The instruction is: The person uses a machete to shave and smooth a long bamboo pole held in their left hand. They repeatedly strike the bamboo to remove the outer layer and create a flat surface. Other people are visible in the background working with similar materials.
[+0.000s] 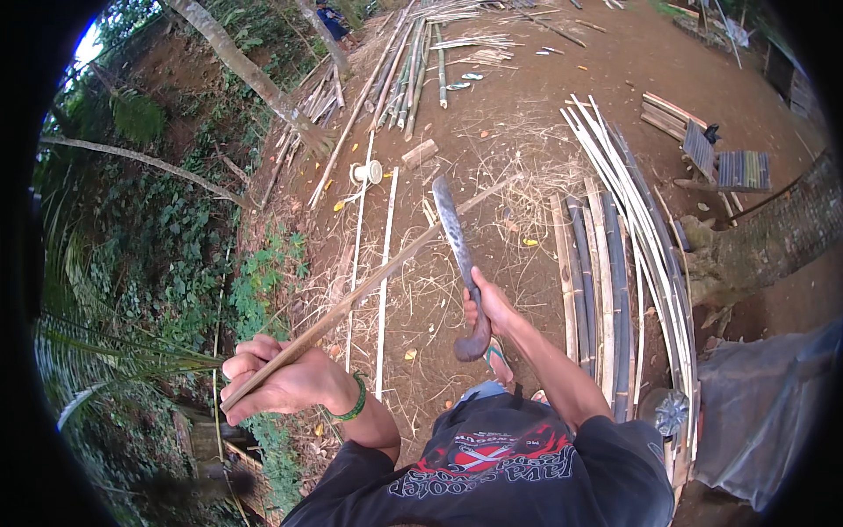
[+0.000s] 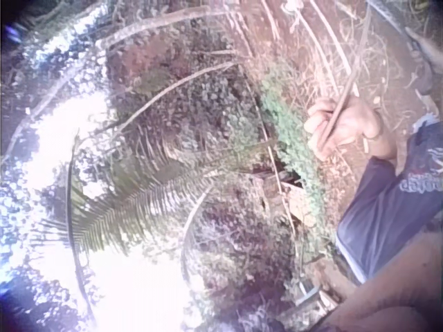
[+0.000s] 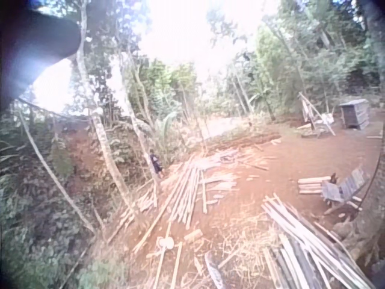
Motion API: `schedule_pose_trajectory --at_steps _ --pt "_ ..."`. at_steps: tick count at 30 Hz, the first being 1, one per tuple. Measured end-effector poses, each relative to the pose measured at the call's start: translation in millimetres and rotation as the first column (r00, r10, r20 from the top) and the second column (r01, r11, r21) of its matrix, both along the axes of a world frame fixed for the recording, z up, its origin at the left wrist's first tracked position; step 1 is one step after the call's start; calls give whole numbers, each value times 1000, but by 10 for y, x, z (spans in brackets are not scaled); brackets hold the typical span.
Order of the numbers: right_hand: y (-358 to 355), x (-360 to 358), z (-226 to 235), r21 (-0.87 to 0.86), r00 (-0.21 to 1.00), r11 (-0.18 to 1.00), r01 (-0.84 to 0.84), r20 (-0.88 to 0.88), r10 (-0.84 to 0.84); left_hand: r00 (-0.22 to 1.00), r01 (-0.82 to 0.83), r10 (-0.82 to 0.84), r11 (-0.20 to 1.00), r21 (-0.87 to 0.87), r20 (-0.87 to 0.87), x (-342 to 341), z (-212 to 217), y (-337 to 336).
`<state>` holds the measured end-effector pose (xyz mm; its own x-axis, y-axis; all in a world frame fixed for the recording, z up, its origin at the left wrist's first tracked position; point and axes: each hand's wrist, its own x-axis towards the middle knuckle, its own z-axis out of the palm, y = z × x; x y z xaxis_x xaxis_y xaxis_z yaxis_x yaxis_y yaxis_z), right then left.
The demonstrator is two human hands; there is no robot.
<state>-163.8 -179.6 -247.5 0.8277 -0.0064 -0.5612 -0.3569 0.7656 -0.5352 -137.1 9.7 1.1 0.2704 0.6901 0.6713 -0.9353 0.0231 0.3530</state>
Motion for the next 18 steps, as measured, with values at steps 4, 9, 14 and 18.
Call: schedule_pose_trajectory --at_steps 4,9,14,18 --pt "-394 -195 -312 68 997 995 -67 47 64 979 155 -171 979 135 112 54 -26 38" --pt "-604 19 -390 118 998 991 -63 21 61 873 368 -430 891 266 230 57 -99 70" --pt "-515 60 -139 22 953 963 -270 150 263 914 291 -355 911 293 196 202 -59 87" --pt "-631 374 -413 57 998 996 61 28 -63 818 467 -518 852 238 250 201 -28 72"
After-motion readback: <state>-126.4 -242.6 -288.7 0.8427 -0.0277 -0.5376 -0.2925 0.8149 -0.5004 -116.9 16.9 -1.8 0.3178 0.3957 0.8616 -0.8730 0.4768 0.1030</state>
